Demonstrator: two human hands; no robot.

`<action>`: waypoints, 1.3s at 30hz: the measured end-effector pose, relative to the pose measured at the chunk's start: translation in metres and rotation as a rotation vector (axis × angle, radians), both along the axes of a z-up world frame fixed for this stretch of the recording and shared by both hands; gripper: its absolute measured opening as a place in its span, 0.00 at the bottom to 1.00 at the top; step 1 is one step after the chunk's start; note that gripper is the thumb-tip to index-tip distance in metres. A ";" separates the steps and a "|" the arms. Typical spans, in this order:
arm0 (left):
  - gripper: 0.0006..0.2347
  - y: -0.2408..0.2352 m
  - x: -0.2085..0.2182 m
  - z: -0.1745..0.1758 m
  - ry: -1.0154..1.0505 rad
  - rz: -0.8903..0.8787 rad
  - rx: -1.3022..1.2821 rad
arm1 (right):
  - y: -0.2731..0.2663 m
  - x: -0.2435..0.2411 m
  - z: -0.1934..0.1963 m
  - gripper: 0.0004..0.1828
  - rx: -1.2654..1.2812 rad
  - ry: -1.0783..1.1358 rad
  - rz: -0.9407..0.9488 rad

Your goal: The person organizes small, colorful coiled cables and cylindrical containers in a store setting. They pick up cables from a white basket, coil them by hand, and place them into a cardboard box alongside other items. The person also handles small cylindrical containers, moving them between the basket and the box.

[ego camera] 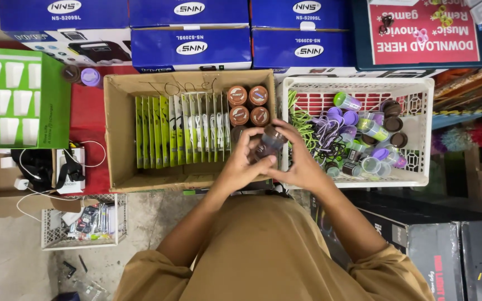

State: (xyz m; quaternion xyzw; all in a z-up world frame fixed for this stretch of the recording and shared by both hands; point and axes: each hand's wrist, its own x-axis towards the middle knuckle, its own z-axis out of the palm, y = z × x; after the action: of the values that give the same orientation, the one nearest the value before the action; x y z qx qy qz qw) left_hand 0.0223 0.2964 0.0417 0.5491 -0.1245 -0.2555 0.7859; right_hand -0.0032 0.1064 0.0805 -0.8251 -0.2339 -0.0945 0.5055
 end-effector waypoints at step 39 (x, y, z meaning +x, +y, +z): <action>0.24 0.060 0.018 -0.059 -0.610 0.313 0.690 | 0.012 0.034 -0.006 0.33 -0.741 0.053 -0.045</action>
State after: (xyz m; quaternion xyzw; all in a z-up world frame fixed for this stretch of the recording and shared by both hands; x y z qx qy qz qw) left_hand 0.0404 0.3566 -0.0173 0.8396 -0.1733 0.0123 0.5147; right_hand 0.0304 0.1183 0.0749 -0.9593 -0.2209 0.0068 0.1759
